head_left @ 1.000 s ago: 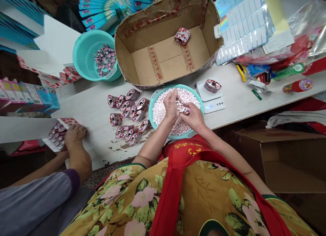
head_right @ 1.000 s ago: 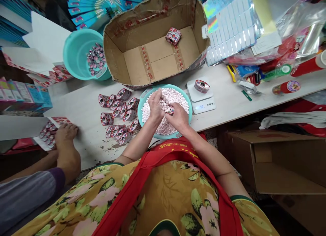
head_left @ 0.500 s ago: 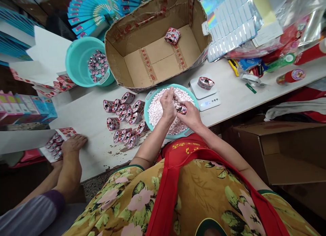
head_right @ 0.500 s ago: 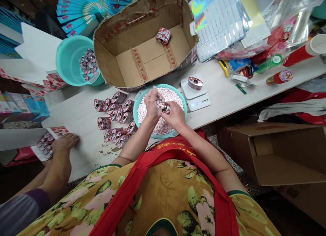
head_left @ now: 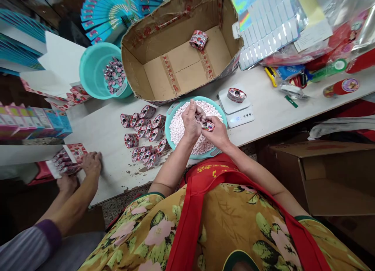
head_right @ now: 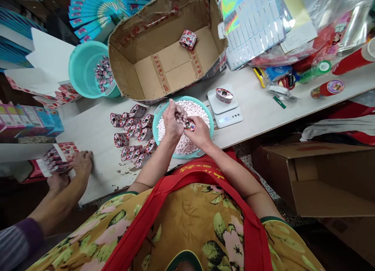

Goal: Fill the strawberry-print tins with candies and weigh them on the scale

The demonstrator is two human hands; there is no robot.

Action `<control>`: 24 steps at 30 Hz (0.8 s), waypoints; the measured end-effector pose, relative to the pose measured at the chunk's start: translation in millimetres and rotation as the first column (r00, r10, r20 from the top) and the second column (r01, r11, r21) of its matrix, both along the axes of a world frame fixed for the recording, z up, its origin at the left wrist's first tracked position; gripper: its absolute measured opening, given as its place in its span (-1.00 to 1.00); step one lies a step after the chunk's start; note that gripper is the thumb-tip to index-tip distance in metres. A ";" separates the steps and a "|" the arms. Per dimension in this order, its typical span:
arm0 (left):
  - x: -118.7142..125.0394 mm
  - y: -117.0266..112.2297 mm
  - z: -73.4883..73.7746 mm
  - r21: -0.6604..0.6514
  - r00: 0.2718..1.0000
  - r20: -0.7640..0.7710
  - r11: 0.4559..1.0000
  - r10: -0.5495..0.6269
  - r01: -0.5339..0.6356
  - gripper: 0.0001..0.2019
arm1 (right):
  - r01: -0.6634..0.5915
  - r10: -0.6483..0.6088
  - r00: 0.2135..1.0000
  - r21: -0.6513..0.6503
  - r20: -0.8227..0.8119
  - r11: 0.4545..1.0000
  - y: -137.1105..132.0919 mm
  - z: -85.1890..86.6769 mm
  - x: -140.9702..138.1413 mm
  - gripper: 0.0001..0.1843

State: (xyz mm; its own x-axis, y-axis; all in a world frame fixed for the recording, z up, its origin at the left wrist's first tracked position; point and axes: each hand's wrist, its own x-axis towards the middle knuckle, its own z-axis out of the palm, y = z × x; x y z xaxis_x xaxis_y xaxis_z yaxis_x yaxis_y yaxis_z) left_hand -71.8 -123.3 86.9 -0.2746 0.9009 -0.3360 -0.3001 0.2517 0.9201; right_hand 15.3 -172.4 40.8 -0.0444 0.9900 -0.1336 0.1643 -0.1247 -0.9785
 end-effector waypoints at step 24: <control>68.2 89.9 -111.0 -0.331 0.352 -0.717 0.738 -0.602 0.588 -0.88 | 0.537 -0.543 0.840 -0.193 0.026 0.822 22.7 -80.1 177.3 -0.52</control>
